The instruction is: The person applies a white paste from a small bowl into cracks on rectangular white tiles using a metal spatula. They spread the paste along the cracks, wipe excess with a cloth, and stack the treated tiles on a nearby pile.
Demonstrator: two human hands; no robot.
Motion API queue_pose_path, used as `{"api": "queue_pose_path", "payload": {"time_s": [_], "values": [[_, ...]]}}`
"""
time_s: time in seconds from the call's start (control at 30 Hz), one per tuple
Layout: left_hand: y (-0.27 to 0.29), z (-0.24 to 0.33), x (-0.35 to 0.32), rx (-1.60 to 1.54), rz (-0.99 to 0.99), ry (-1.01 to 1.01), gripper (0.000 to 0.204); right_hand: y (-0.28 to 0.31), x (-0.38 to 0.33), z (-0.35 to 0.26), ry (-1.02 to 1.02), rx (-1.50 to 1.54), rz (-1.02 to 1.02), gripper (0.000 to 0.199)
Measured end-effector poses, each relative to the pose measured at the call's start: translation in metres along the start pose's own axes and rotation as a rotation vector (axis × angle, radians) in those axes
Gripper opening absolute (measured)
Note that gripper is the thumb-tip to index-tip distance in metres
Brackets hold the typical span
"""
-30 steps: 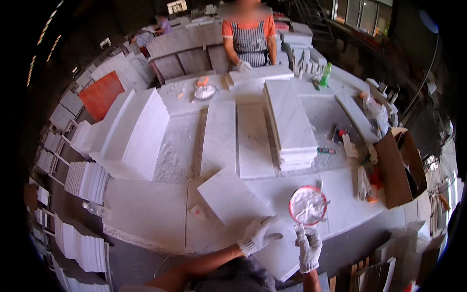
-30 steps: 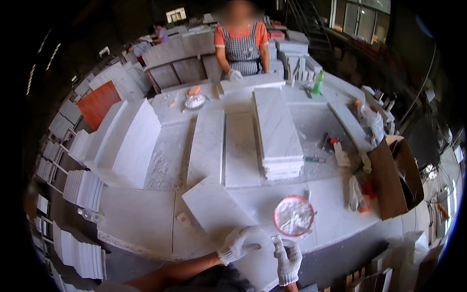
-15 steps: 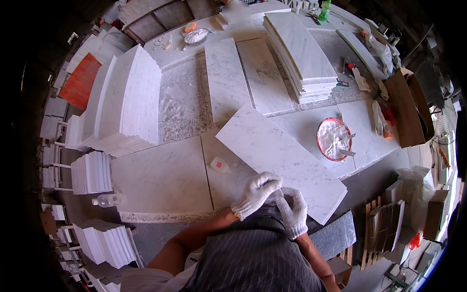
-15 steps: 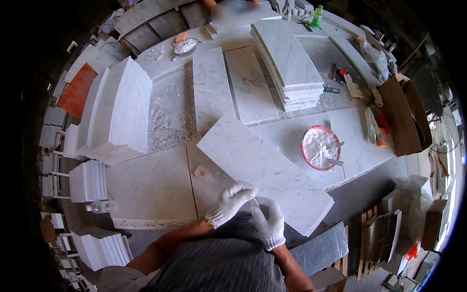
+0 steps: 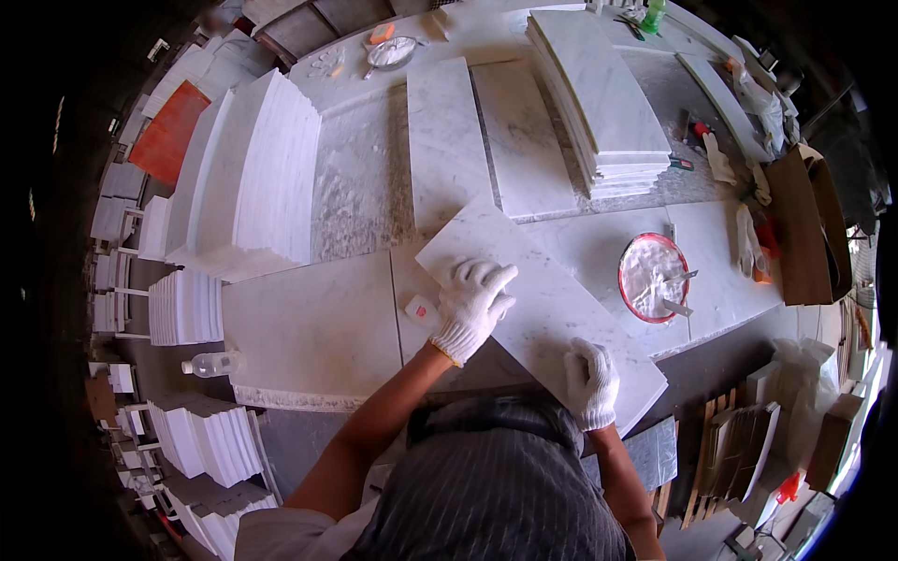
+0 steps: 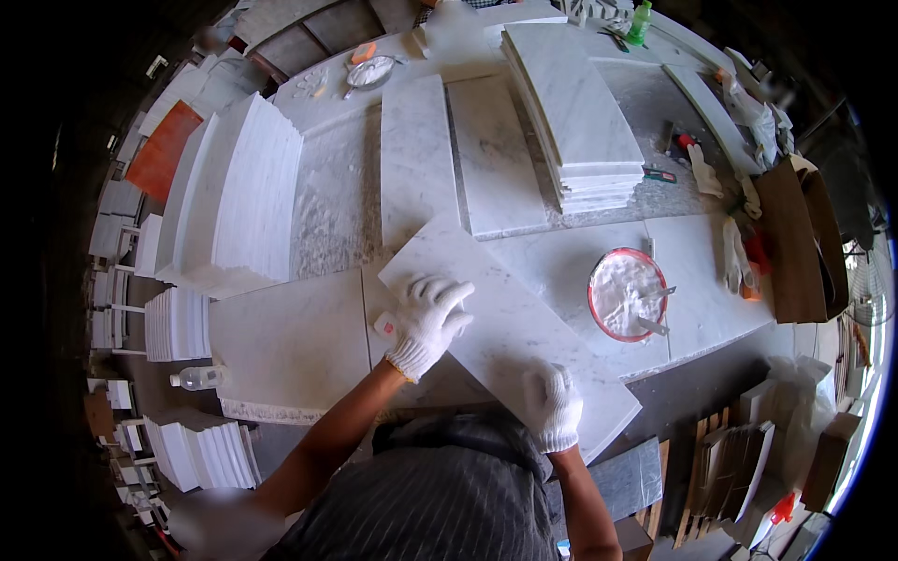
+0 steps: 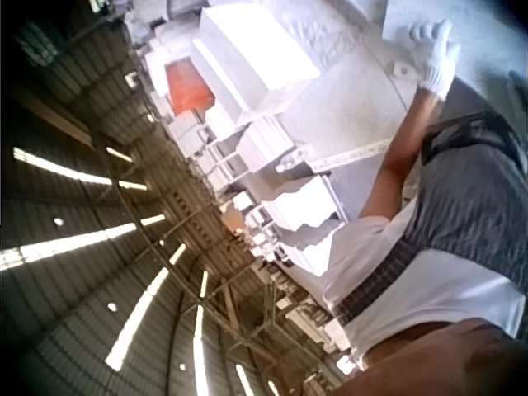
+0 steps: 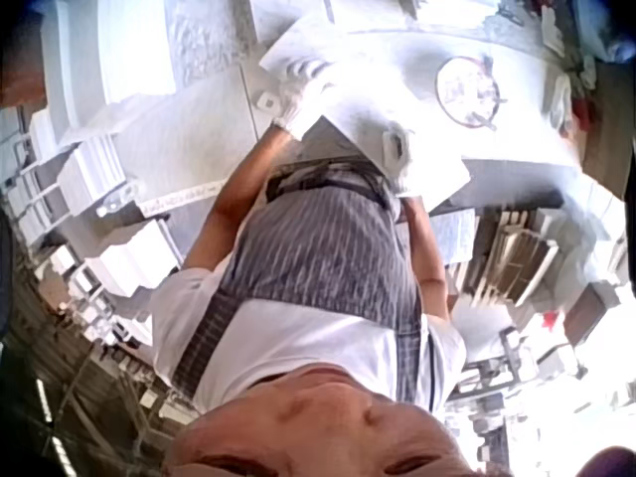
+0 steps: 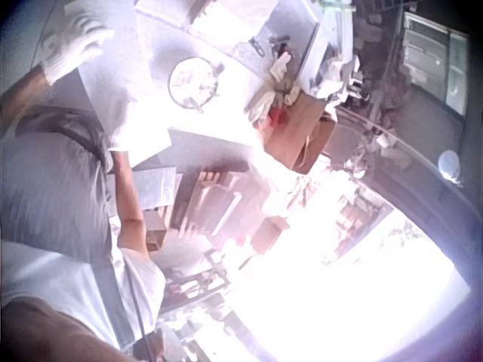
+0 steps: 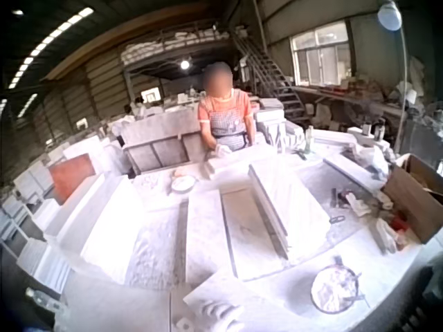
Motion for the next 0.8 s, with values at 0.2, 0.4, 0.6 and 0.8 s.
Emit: {"api": "queue_pose_path", "payload": {"time_s": [0.2, 0.4, 0.6, 0.8], "values": [[0.02, -0.026, -0.008, -0.148, 0.203, 0.081, 0.045, -0.003, 0.005, -0.005, 0.085, -0.085, -0.02, 0.017], [0.024, 0.005, -0.025, 0.015, 0.041, -0.103, 0.041, 0.0, 0.009, -0.01, 0.135, -0.059, -0.066, 0.018], [-0.005, -0.01, -0.02, 0.171, 0.012, -0.106, 0.02, 0.0, 0.012, -0.016, 0.152, -0.085, -0.089, 0.02], [-0.022, -0.057, 0.045, 0.122, 0.099, -0.077, 0.02, -0.002, 0.013, -0.012, 0.141, -0.082, -0.098, 0.02]]}}
Point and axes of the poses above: each hand's wrist, its own x-axis towards the middle knuckle, its own y-axis out of the back of the hand, z = x × y, the point moved 6 cm from there along x, towards the middle knuckle, and after that the axes turned 4 degrees about -z, right-handed, at the moved point
